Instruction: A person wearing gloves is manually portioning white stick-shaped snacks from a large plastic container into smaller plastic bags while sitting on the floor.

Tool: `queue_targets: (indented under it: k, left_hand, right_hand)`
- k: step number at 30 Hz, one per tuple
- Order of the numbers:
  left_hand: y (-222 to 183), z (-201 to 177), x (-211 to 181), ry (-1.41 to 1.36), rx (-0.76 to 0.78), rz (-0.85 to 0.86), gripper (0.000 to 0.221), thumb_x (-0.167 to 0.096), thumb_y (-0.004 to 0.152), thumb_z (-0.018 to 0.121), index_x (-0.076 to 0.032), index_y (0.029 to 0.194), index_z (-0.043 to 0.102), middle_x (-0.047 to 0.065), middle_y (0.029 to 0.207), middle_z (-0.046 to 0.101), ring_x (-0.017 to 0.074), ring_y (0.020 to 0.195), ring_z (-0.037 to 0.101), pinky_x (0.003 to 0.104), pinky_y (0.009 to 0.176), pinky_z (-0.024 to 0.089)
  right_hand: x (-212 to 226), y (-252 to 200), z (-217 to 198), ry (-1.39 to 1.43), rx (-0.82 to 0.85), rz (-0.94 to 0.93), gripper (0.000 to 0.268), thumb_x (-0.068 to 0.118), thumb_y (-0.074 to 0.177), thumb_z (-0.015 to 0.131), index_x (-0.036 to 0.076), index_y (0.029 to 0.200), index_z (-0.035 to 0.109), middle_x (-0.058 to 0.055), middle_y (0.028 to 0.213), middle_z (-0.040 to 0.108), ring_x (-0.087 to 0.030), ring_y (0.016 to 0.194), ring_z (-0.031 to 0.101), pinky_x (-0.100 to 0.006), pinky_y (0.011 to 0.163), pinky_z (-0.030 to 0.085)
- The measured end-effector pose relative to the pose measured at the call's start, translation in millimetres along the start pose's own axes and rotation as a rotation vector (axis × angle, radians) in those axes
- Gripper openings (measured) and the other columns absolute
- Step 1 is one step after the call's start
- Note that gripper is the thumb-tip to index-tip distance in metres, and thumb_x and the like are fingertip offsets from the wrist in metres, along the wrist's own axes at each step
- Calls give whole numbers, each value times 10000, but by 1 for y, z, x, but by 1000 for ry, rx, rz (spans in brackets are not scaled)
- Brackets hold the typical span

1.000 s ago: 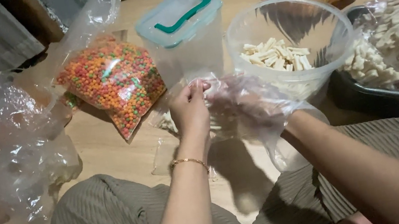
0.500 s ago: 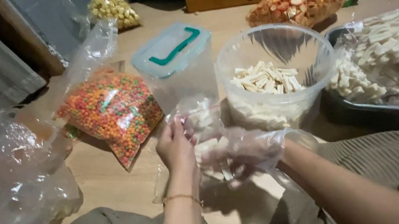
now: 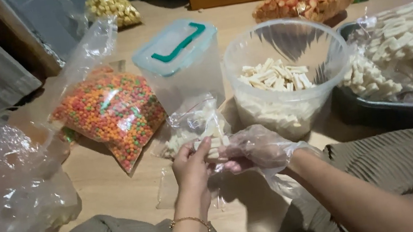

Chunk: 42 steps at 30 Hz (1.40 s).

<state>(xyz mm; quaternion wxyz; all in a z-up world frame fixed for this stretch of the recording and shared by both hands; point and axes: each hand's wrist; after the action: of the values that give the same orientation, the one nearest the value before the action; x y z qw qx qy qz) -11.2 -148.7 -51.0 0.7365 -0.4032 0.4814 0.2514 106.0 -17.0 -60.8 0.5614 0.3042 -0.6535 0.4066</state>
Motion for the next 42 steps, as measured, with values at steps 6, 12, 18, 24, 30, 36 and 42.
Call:
queue_targets:
  k: [6,12,18,24,30,36,42]
  left_hand:
    - [-6,5,-8,-89,-44,-25,231,-100,880,792,-39,1076,686,89,919,550,212,706,623,293,549,545]
    - [15,12,-10,-130,86,-39,229,-186,921,768,-126,1118,667,67,982,544,220,774,653,311,683,565]
    - [3,7,-26,-128,257,5,599,-42,865,732,-131,1423,533,92,1228,503,243,1002,584,375,945,540]
    - [20,-4,-7,-165,318,24,647,65,729,819,-87,1315,592,96,1005,612,243,824,703,359,759,650]
    - [17,-11,-19,-80,153,-7,459,-224,812,864,-73,1159,605,81,957,624,223,791,625,391,676,621]
    - [3,0,-37,-156,18,127,235,-143,794,838,-42,934,679,52,766,605,156,618,617,232,457,480]
    - [-10,-1,-50,-1,-46,232,133,-178,830,796,-64,897,780,28,742,628,89,665,610,209,579,495]
  right_hand:
    - [-20,11,19,452,-207,215,109,-118,813,782,-113,904,723,-266,844,694,-305,773,715,-453,752,658]
    - [-15,31,1,399,-353,119,160,-84,786,840,-90,854,696,-274,834,713,-331,756,747,-430,648,675]
    - [13,4,1,399,-290,161,250,-65,797,806,-52,1000,661,-274,954,695,-353,872,723,-455,749,638]
    - [40,-20,21,392,-219,196,396,-42,809,766,-7,1174,618,-276,1098,673,-380,1011,695,-485,870,593]
    - [70,-43,35,386,-154,221,551,-19,822,725,37,1349,574,-278,1242,651,-407,1151,666,-517,991,548]
    - [64,-38,37,388,-20,193,640,-122,833,691,12,1429,501,-246,1200,692,-376,1127,696,-491,994,577]
    - [49,-25,42,736,-353,114,412,-85,806,744,78,1176,666,-108,1060,666,-230,948,678,-357,825,644]
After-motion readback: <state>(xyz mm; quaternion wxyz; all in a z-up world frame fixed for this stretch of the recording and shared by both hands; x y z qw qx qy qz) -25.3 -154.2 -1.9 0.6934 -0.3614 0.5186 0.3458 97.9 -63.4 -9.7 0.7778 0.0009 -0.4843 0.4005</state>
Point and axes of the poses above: each hand's wrist, its own y-axis towards the middle knuckle, its own z-axis out of the palm, x = y × z
